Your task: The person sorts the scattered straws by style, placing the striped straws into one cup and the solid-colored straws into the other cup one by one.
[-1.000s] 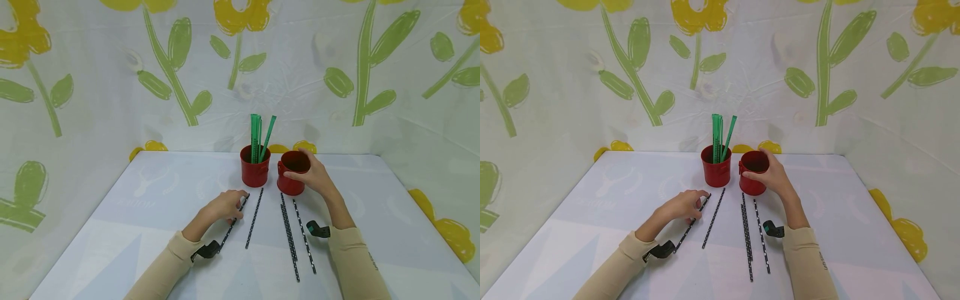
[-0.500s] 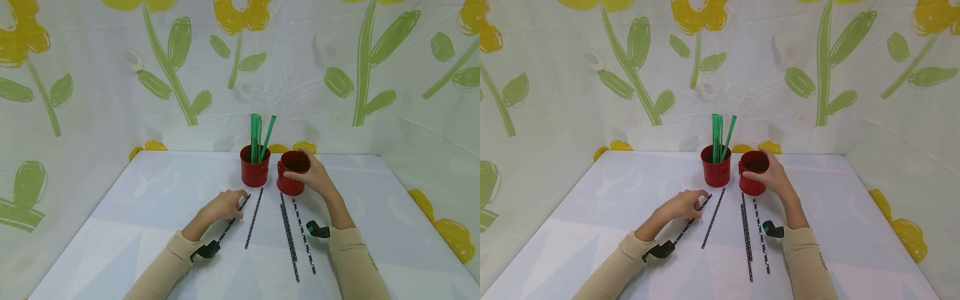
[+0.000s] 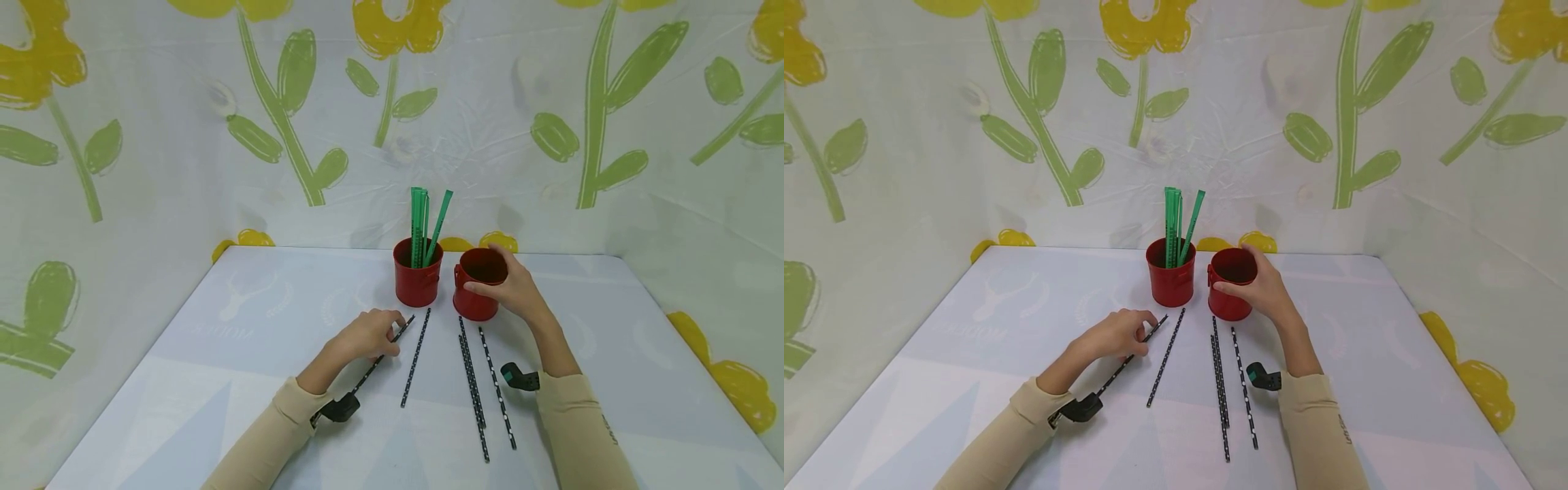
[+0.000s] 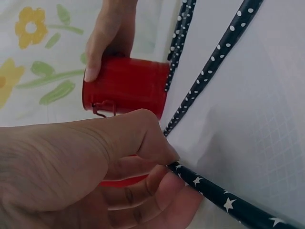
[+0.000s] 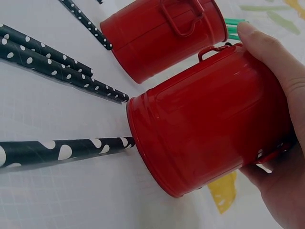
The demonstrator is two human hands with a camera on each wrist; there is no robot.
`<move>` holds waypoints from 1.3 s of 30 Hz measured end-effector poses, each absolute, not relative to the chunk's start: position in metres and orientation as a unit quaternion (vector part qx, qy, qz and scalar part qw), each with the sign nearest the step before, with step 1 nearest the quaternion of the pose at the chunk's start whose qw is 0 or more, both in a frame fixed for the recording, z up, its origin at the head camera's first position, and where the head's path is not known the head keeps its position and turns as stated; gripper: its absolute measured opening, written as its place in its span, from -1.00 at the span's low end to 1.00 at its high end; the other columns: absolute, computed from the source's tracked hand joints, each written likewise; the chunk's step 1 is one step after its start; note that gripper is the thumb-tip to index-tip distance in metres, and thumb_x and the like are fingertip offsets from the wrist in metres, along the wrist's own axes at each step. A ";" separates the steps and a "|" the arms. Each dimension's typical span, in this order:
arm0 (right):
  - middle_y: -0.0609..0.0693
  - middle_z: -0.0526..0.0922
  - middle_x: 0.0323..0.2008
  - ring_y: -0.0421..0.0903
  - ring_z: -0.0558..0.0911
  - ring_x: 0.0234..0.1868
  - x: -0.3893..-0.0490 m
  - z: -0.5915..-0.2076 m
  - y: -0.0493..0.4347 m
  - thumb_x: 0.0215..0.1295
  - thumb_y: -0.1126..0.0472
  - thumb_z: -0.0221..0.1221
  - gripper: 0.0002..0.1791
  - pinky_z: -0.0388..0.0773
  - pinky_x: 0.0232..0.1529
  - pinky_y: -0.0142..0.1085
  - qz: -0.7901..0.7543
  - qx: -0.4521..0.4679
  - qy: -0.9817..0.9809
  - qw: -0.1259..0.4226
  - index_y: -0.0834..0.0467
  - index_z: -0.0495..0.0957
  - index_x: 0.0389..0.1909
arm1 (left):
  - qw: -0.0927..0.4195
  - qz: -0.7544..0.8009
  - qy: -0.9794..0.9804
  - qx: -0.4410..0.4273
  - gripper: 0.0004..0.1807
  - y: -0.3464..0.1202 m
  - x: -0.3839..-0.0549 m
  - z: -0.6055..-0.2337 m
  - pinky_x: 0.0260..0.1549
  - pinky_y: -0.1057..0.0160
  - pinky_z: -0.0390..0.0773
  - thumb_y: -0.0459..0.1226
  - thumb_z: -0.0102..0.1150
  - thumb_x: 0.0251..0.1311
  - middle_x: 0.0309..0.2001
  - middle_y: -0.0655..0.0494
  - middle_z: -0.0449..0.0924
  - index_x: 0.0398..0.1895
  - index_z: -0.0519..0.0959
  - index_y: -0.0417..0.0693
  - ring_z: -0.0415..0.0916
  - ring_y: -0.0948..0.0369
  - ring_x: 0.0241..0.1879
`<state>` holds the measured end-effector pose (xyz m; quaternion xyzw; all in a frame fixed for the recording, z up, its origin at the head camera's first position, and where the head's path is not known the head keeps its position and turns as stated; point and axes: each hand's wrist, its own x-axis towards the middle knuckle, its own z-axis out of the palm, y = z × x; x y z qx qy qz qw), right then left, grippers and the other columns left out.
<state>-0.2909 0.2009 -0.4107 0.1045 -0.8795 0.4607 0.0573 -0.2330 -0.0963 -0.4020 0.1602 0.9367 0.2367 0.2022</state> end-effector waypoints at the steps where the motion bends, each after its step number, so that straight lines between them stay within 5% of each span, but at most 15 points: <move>1: 0.08 0.34 0.37 0.12 0.31 0.37 -0.291 -0.411 0.201 0.02 -0.17 0.43 0.08 0.56 0.13 0.14 0.461 0.105 -0.879 0.058 -0.04 0.05 0.50 | 0.198 0.237 0.937 0.163 -0.51 -0.096 -0.233 -0.402 -0.59 0.31 0.57 -0.32 0.34 0.12 -0.38 0.11 0.53 0.15 0.49 -0.02 0.50 0.21 -0.65; 20: 0.08 0.35 0.36 0.11 0.32 0.36 -0.290 -0.410 0.200 0.02 -0.16 0.43 0.06 0.58 0.10 0.13 0.463 0.104 -0.878 0.060 -0.04 0.07 0.48 | 0.059 0.289 0.929 0.223 -0.63 -0.109 -0.239 -0.392 -0.48 0.34 0.48 -0.34 0.25 0.12 -0.30 0.15 0.62 0.03 0.52 -0.04 0.48 0.28 -0.44; 39: 0.08 0.34 0.36 0.11 0.32 0.37 -0.289 -0.410 0.200 0.01 -0.15 0.44 0.07 0.58 0.11 0.13 0.468 0.105 -0.875 0.060 -0.05 0.07 0.48 | -0.102 0.428 0.862 0.252 -0.83 -0.105 -0.241 -0.388 -0.30 0.28 0.67 -0.40 0.21 0.12 -0.33 0.07 0.61 -0.20 0.54 -0.10 0.59 0.16 -0.35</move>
